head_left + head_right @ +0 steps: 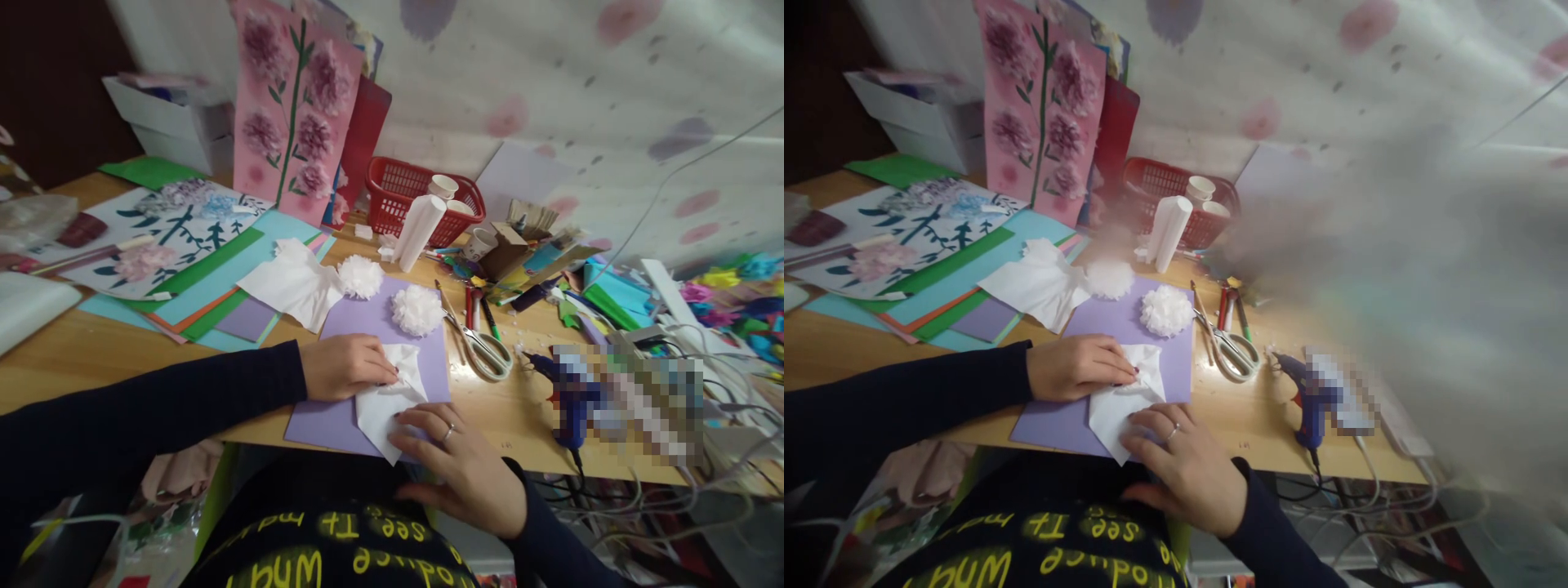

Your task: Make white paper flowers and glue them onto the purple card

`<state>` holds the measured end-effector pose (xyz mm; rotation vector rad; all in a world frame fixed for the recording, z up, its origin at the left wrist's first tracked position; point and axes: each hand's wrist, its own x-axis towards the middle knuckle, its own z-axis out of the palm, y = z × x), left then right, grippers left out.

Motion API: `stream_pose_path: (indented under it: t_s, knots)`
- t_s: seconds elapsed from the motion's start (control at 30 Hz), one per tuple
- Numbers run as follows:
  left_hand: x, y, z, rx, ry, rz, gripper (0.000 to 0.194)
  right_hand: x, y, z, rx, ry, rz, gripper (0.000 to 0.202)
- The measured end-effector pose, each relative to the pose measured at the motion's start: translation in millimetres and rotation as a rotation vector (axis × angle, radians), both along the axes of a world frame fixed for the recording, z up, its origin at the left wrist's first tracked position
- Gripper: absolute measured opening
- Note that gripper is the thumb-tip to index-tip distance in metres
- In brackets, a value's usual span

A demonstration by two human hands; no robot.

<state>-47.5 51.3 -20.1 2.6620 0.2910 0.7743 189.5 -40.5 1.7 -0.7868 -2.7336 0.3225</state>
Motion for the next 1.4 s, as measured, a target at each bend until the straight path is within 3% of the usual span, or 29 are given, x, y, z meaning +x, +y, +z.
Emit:
stream_pose_path:
  t_s: [0.1, 0.2, 0.43, 0.57, 0.7, 1.0, 1.1, 1.23, 1.4]
  knots:
    - [0, 0, -0.6, 0.014, -0.019, -0.014, 0.030, -9, -4, -4.9, 0.011, 0.054, -0.035, 0.021]
    - [0, 0, -1.0, 0.015, -0.031, -0.020, 0.029, -17, -6, -8.1, -0.057, 0.154, -0.075, 0.012]
    - [0, 1, -1.0, 0.030, -0.035, -0.015, 0.029, -20, 0, -3.8, -0.203, 0.231, -0.180, 0.013]
    - [0, 1, -0.9, 0.020, 0.004, -0.005, 0.027, -24, 20, 2.0, -0.108, 0.246, -0.259, 0.013]
    - [0, 0, -0.5, 0.025, 0.019, 0.012, 0.025, -28, 46, 5.0, -0.093, 0.263, -0.244, 0.012]
    - [-3, 1, -1.9, -0.209, -0.018, 0.164, 0.003, -27, 62, -2.9, -0.253, 0.308, -0.311, 0.006]
    - [-3, 0, -1.3, -0.182, -0.045, 0.163, 0.011, -29, 63, -7.0, -0.318, 0.312, -0.381, 0.008]
    - [-6, -6, 1.3, -0.025, -0.108, 0.120, 0.023, -32, 66, -9.9, -0.457, 0.354, -0.501, 0.017]
    - [-21, -21, 6.8, -0.068, -0.071, 0.136, 0.029, -32, 64, -8.7, -0.400, 0.304, -0.470, 0.011]
